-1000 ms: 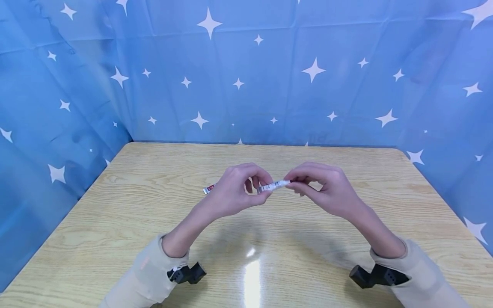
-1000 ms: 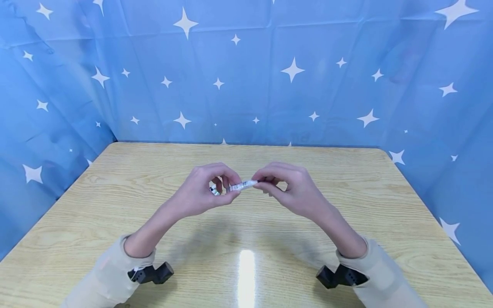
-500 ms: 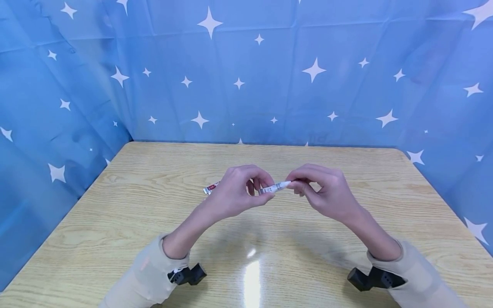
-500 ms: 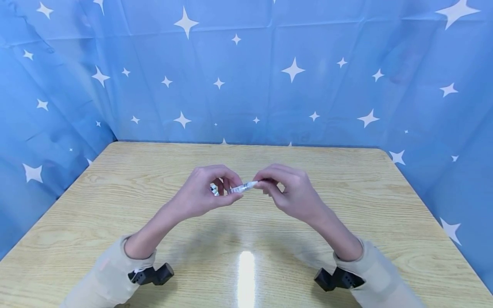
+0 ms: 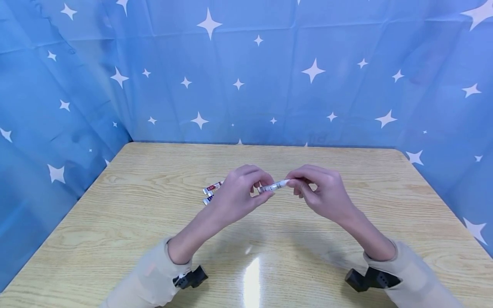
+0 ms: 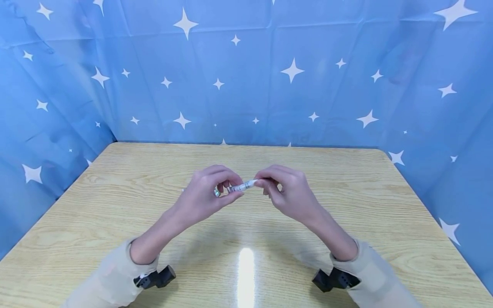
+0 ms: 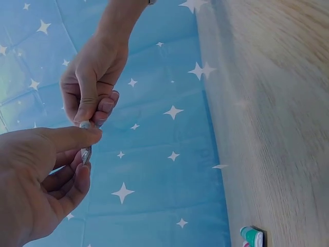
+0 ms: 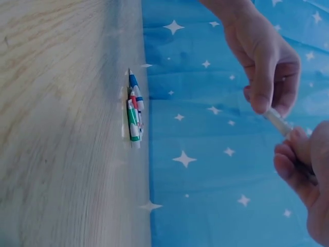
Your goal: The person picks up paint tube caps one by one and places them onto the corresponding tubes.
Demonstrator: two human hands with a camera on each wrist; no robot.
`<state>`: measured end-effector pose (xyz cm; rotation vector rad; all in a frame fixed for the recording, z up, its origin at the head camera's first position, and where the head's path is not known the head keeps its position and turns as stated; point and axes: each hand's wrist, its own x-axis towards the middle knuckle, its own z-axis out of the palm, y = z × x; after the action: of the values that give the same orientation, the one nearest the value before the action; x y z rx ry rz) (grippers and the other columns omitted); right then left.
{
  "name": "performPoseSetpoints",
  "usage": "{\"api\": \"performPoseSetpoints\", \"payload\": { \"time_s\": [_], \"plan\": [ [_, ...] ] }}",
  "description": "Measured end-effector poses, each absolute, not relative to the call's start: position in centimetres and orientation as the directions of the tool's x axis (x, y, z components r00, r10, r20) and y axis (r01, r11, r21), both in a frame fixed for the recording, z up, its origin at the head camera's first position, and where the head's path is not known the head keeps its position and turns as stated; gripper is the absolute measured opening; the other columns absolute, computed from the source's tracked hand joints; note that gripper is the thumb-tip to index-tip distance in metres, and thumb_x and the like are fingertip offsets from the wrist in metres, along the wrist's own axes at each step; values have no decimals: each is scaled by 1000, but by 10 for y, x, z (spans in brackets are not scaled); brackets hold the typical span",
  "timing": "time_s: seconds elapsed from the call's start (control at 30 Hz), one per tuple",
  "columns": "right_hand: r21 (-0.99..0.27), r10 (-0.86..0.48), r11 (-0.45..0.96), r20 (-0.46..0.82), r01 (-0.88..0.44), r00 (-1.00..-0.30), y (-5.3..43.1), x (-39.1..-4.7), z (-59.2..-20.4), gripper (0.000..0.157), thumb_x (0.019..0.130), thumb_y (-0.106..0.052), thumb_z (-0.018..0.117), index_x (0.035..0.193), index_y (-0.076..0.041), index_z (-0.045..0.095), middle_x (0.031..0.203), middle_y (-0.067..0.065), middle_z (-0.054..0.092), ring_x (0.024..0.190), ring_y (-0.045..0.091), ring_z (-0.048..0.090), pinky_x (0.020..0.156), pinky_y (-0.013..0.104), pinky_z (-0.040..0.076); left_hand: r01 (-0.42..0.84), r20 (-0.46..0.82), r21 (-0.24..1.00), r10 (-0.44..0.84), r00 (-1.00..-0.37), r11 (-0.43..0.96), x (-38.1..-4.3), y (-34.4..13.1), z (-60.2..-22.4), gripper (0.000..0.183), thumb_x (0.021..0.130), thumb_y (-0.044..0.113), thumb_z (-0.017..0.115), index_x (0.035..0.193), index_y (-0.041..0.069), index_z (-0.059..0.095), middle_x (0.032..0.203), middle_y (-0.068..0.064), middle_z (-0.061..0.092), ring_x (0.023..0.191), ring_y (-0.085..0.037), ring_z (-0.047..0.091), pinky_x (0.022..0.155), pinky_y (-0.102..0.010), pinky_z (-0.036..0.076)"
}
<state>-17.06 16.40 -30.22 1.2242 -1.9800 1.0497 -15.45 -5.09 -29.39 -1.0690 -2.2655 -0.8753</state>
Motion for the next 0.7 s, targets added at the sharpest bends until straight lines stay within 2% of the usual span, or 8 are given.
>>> {"api": "performPoseSetpoints", "payload": {
  "time_s": [0.17,0.37,0.5,0.7],
  "plan": [
    [-385,-448,293,753,-875,-481,163,-171,-307,21,74,12,68,86,-5,67,73,-2,61,53,5,55,46,14,44,805,666,225,516,-538,549,-155,-51,-297,12,76,12,74,85,10,67,84,3,62,78,-8,54,67,-16,45],
    [-547,-470,277,640,-790,-608,165,-173,-311,14,81,4,65,89,-7,65,74,-5,60,55,7,56,48,20,48,786,645,197,526,-554,587,-157,-52,-298,12,77,14,73,86,11,66,86,3,60,80,-8,53,68,-17,46],
    [-591,-508,236,602,-771,-617,164,-174,-314,14,82,1,63,93,-8,64,75,-2,60,58,10,57,52,23,50,767,608,200,536,-585,610,-158,-55,-300,12,77,14,72,86,11,65,84,4,59,79,-8,52,67,-18,46],
    [-578,-519,245,600,-778,-609,162,-176,-315,14,84,-1,63,96,-8,64,78,-3,60,61,10,58,56,22,51,745,574,234,530,-625,625,-161,-58,-303,14,77,14,73,88,12,65,85,5,59,79,-7,53,67,-18,46]
  ]
}}
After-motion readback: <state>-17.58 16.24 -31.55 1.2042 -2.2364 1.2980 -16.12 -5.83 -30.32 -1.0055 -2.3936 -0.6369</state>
